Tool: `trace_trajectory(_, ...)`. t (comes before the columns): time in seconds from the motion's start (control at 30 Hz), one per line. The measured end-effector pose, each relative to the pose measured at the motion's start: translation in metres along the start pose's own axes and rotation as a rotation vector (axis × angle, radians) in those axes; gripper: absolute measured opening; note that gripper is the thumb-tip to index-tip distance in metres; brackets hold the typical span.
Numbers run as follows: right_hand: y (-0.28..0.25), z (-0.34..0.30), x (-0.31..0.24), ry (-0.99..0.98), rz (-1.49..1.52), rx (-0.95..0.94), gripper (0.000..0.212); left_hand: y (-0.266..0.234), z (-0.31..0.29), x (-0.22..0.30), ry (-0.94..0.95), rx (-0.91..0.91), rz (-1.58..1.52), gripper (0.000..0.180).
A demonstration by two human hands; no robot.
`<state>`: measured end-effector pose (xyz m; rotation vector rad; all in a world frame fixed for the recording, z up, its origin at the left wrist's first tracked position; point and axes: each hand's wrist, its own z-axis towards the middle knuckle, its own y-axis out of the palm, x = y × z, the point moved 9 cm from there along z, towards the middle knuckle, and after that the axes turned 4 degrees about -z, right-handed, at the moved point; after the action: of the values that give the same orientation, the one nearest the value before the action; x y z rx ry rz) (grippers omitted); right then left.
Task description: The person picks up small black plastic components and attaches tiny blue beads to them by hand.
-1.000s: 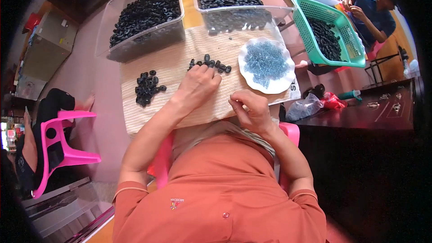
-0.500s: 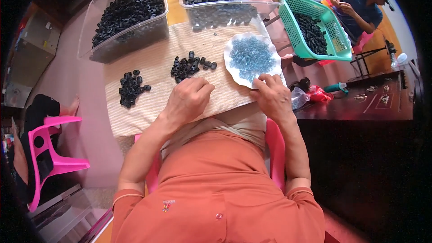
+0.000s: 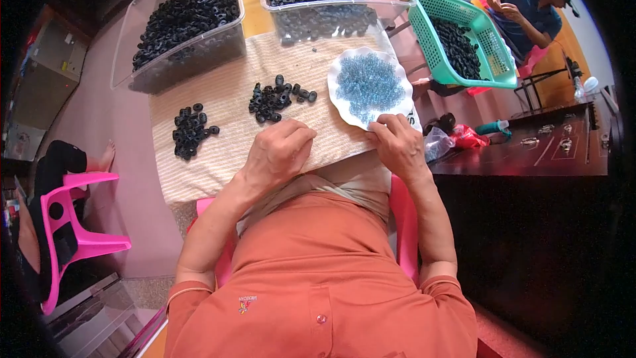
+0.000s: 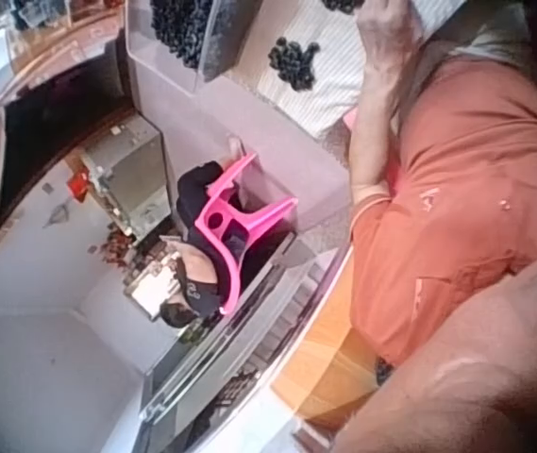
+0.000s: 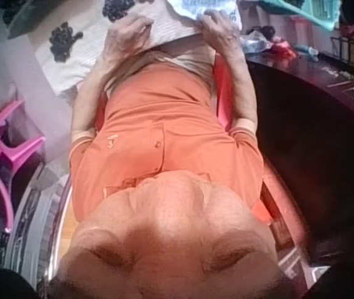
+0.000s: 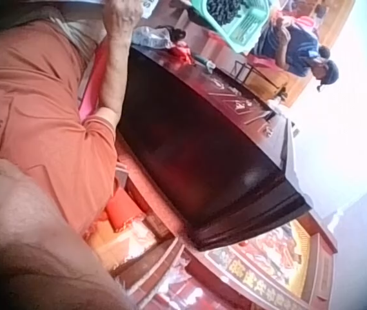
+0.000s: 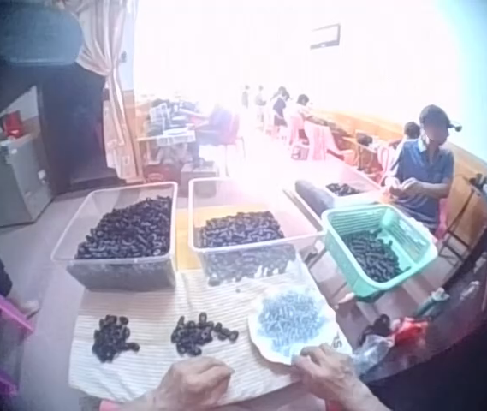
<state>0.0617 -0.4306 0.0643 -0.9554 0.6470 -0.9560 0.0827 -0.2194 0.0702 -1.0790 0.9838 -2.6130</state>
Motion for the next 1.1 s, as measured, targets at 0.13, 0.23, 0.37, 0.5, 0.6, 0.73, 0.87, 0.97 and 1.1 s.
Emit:
trace_trajectory(0.13, -0.004, 0.003, -0.006, -0.019, 0.012, 0.005, 0.010, 0.003, -0.002, -0.004, -0.034, 0.006, -0.084, 0.017)
trace_trajectory(0.23, -0.002, 0.002, -0.006, -0.038, 0.026, 0.025, 0.011, 0.005, 0.000, -0.004, -0.068, -0.003, -0.152, 0.016)
trace_trajectory(0.37, 0.000, 0.002, -0.008, -0.076, 0.015, 0.039, 0.012, 0.006, 0.002, -0.003, -0.106, 0.013, -0.223, 0.016)
trace_trajectory(0.5, 0.000, 0.000, -0.012, -0.114, 0.007, 0.083, 0.013, 0.009, 0.001, -0.004, -0.122, 0.014, -0.257, 0.015)
trace_trajectory(0.6, -0.002, 0.000, -0.012, -0.100, 0.033, 0.101, 0.011, 0.012, 0.001, -0.005, -0.162, 0.017, -0.304, 0.015)
trace_trajectory(0.73, 0.000, -0.002, -0.006, -0.066, 0.067, 0.091, 0.014, 0.017, 0.003, -0.010, -0.245, 0.010, -0.376, 0.016)
trace_trajectory(0.87, 0.002, 0.001, -0.007, -0.059, 0.080, 0.036, 0.015, 0.021, 0.002, -0.013, -0.245, 0.017, -0.404, 0.015)
trace_trajectory(0.97, 0.004, -0.001, -0.005, -0.051, 0.094, 0.019, 0.014, 0.024, 0.002, -0.013, -0.228, 0.022, -0.416, 0.016)
trace_trajectory(1.1, 0.006, -0.001, -0.005, -0.052, 0.093, 0.012, 0.012, 0.025, 0.003, -0.013, -0.247, 0.019, -0.448, 0.016)
